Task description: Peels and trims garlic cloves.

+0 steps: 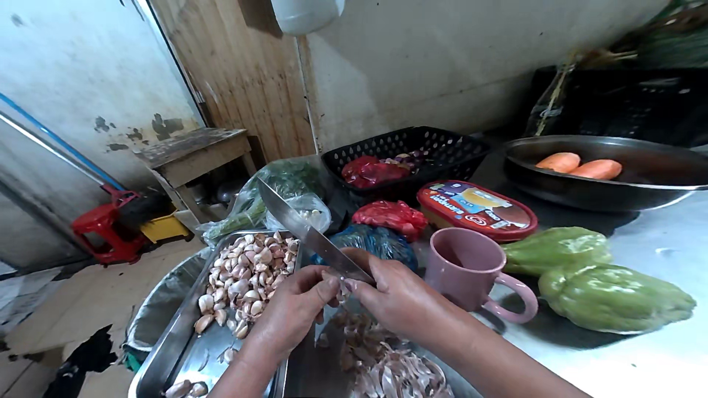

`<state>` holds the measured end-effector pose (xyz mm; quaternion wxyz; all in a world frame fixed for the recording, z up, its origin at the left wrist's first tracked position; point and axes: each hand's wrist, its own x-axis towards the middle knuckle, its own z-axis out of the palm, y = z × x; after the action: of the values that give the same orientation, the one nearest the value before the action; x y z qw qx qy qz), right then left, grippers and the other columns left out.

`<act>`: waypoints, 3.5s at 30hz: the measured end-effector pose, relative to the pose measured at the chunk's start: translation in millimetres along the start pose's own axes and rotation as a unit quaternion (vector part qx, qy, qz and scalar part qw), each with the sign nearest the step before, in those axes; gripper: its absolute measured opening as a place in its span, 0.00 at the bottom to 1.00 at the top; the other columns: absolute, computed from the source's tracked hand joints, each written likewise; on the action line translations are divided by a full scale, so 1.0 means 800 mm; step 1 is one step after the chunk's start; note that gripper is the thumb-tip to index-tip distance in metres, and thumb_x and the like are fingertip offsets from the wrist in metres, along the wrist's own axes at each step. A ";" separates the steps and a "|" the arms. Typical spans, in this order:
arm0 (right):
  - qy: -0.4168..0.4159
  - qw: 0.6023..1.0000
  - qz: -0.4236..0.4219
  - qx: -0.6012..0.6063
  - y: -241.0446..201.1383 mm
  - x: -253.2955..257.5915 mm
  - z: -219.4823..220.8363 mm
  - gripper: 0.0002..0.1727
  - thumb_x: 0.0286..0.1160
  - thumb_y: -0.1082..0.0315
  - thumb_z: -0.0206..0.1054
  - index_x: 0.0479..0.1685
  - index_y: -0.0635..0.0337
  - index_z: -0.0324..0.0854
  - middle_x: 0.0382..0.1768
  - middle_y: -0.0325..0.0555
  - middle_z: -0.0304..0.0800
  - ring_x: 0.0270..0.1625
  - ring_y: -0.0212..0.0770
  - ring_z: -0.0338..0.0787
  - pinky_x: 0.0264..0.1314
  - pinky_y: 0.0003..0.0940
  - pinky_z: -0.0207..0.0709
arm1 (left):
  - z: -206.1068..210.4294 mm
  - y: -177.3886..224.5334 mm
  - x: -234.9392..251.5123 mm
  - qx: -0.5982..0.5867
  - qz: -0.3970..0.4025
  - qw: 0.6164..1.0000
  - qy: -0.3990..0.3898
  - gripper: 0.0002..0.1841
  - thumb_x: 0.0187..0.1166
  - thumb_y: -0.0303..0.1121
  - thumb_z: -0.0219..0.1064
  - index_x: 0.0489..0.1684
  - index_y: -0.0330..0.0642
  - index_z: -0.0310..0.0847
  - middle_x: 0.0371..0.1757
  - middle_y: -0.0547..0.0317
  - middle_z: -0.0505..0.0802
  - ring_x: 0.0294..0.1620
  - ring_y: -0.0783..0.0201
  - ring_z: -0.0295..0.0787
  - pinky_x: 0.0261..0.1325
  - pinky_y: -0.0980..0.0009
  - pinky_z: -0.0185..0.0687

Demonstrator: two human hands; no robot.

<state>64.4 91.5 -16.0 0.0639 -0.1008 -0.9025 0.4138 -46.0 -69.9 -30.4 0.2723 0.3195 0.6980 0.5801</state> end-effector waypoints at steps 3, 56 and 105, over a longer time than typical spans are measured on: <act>0.001 1.000 -0.013 -0.011 0.000 -0.002 0.000 0.22 0.90 0.57 0.56 0.79 0.41 0.75 0.43 0.45 0.90 0.44 0.40 0.89 0.52 0.43 0.82 | 0.006 0.002 0.000 -0.018 -0.017 0.999 0.027 0.08 0.85 0.33 0.62 0.40 0.41 0.86 0.34 0.62 0.92 0.31 0.71 0.87 0.34 0.77 0.82; 0.053 0.998 -0.028 0.030 0.011 -0.001 -0.002 0.20 0.88 0.55 0.58 0.76 0.40 0.78 0.30 0.37 0.86 0.30 0.32 0.85 0.38 0.33 0.80 | 0.010 0.013 -0.002 0.265 -0.047 0.963 -0.004 0.15 0.81 0.41 0.64 0.55 0.41 0.84 0.45 0.61 0.87 0.43 0.70 0.84 0.50 0.70 0.81; -0.093 0.992 0.012 0.082 -0.001 -0.001 -0.017 0.16 0.89 0.62 0.60 0.67 0.57 0.81 0.30 0.39 0.85 0.26 0.27 0.79 0.32 0.25 0.75 | -0.025 0.003 0.000 -0.022 -0.102 0.985 -0.137 0.06 0.73 0.33 0.62 0.44 0.49 0.80 0.38 0.67 0.91 0.33 0.73 0.88 0.34 0.77 0.83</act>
<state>67.6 100.8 -6.2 -0.0171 -0.0678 -0.8662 0.4948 -60.8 -82.2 -24.3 0.4296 0.3171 0.6701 0.5156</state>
